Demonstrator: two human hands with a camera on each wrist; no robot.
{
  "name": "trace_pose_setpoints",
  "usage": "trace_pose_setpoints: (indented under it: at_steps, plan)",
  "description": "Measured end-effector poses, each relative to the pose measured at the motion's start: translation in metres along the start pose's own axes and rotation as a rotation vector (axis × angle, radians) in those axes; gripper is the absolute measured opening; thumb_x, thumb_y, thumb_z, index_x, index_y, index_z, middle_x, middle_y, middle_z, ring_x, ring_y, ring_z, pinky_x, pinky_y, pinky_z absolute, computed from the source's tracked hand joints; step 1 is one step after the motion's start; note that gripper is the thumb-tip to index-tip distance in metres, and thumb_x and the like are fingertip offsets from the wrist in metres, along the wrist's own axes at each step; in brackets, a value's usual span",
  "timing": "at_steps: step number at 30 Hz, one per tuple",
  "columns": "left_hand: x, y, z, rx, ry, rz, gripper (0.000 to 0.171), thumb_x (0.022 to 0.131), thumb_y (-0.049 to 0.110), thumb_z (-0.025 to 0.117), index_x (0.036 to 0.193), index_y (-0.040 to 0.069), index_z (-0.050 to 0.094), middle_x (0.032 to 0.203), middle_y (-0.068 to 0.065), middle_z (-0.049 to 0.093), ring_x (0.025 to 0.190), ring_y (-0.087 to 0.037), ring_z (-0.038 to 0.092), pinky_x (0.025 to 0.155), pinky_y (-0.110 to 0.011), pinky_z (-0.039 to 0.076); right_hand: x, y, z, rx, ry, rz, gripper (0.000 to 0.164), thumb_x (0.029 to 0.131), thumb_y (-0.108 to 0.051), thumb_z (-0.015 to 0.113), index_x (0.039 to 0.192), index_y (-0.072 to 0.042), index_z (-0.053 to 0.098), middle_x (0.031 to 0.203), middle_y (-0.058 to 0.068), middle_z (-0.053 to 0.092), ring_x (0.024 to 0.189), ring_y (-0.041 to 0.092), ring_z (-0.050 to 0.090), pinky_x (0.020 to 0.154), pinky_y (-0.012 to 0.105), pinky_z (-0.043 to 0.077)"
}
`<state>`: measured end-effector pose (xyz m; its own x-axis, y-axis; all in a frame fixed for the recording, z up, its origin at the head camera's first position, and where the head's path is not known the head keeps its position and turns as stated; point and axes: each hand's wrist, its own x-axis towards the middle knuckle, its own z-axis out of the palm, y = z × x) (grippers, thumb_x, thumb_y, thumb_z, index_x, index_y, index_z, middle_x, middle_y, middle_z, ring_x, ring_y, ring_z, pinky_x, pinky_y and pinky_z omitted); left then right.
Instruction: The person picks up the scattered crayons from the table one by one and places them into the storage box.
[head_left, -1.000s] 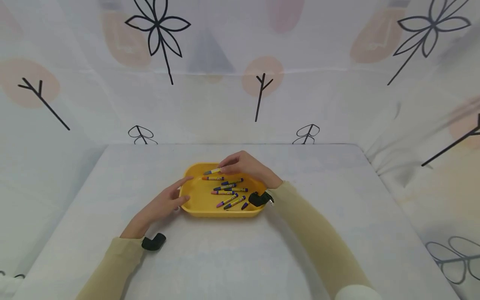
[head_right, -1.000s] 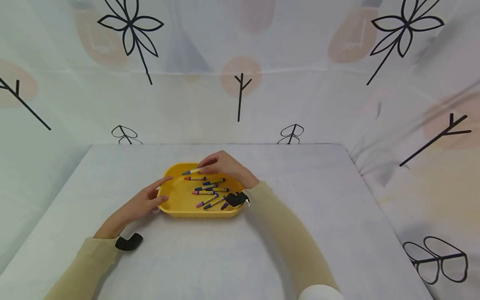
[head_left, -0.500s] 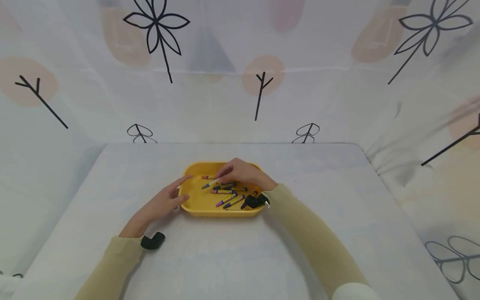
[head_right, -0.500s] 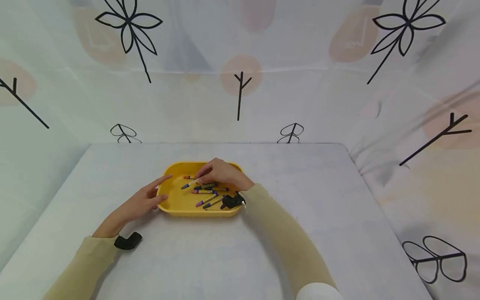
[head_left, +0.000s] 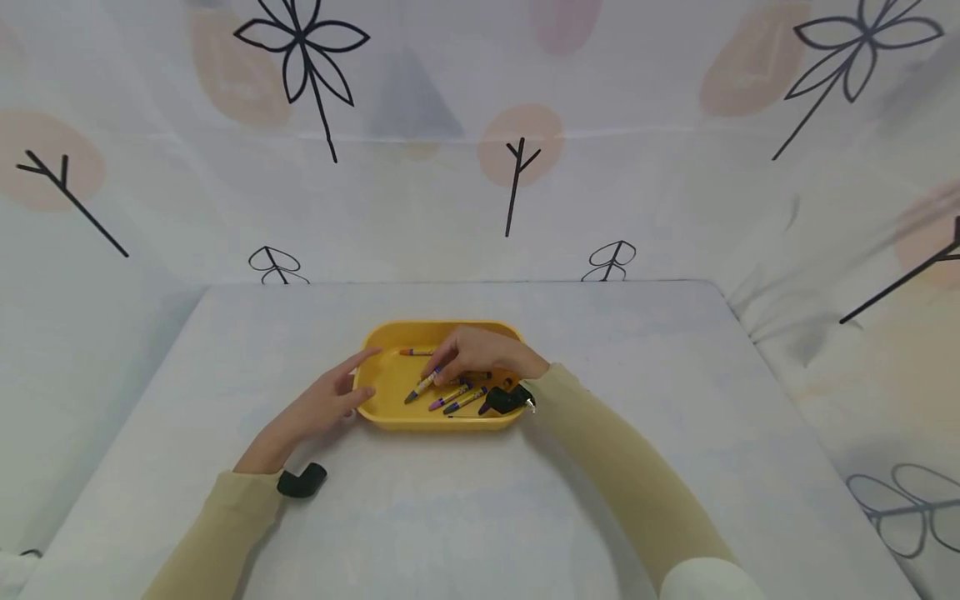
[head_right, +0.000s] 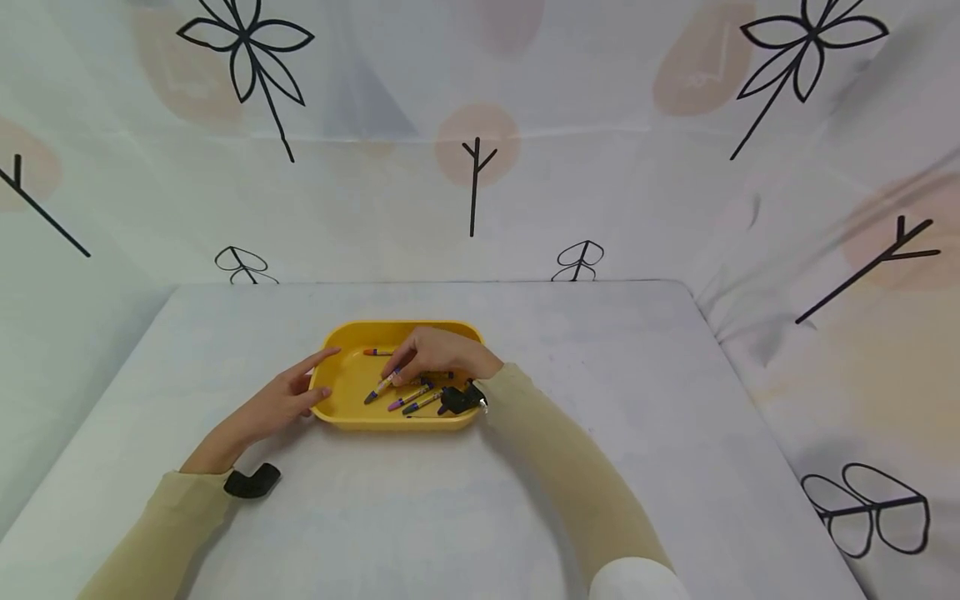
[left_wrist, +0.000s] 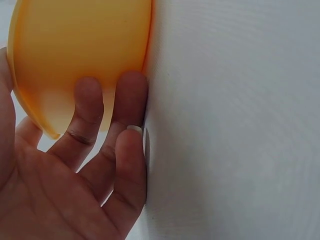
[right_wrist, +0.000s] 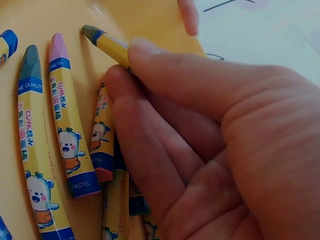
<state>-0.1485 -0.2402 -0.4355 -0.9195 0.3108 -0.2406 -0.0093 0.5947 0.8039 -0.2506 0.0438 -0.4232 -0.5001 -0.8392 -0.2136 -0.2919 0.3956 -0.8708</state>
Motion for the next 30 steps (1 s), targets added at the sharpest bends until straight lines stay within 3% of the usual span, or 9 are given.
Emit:
trace_pose_setpoints:
  at_steps: [3, 7, 15, 21, 26, 30]
  plan:
    - [-0.001, 0.001, -0.001, 0.016, 0.0, -0.011, 0.065, 0.1, 0.03, 0.06, 0.157, 0.031, 0.028, 0.109, -0.014, 0.06, 0.081, -0.025, 0.057, 0.072, -0.037, 0.048, 0.002, 0.001, 0.001, 0.04, -0.067, -0.026, 0.028, 0.09, -0.009, 0.073, 0.119, -0.006, 0.073, 0.114, 0.001, 0.072, 0.104, 0.012, 0.066, 0.089, 0.029, 0.051]
    - [-0.004, 0.001, -0.004, 0.051, -0.001, -0.022, 0.066, 0.099, 0.032, 0.061, 0.157, 0.032, 0.029, 0.108, -0.013, 0.061, 0.081, -0.025, 0.057, 0.072, -0.037, 0.048, 0.003, -0.001, 0.002, 0.09, -0.094, -0.033, 0.035, 0.09, -0.007, 0.073, 0.124, -0.004, 0.069, 0.119, 0.003, 0.07, 0.111, 0.012, 0.065, 0.093, 0.03, 0.05]
    - [-0.004, 0.0, -0.005, 0.112, 0.004, -0.008, 0.065, 0.099, 0.036, 0.062, 0.156, 0.03, 0.031, 0.127, -0.017, 0.059, 0.092, -0.025, 0.059, 0.075, -0.037, 0.049, -0.002, -0.009, 0.001, 0.191, -0.015, -0.063, 0.034, 0.092, -0.006, 0.07, 0.126, -0.003, 0.068, 0.116, 0.005, 0.071, 0.111, 0.017, 0.066, 0.094, 0.033, 0.05]
    - [-0.005, 0.002, -0.004, 0.183, 0.022, -0.004, 0.065, 0.098, 0.038, 0.063, 0.156, 0.031, 0.033, 0.13, -0.016, 0.06, 0.098, -0.026, 0.059, 0.081, -0.041, 0.05, -0.012, -0.023, -0.005, 0.128, 0.052, -0.114, 0.03, 0.093, -0.01, 0.071, 0.122, -0.008, 0.072, 0.115, 0.002, 0.072, 0.11, 0.015, 0.066, 0.095, 0.031, 0.049]
    - [-0.007, 0.004, -0.002, 0.221, 0.059, 0.021, 0.063, 0.097, 0.038, 0.064, 0.154, 0.027, 0.038, 0.102, -0.007, 0.064, 0.084, -0.023, 0.057, 0.072, -0.037, 0.047, -0.031, -0.034, -0.013, 0.138, 0.086, -0.168, 0.029, 0.094, -0.009, 0.069, 0.122, -0.006, 0.071, 0.116, 0.004, 0.071, 0.111, 0.019, 0.066, 0.097, 0.034, 0.048]
    - [-0.014, 0.004, -0.005, 0.191, 0.119, 0.05, 0.058, 0.098, 0.037, 0.063, 0.151, 0.023, 0.043, 0.082, -0.003, 0.059, 0.074, -0.023, 0.054, 0.064, -0.034, 0.044, -0.053, -0.037, -0.019, 0.133, 0.154, -0.167, 0.027, 0.095, -0.016, 0.069, 0.122, -0.01, 0.072, 0.114, 0.003, 0.072, 0.11, 0.019, 0.066, 0.097, 0.034, 0.048]
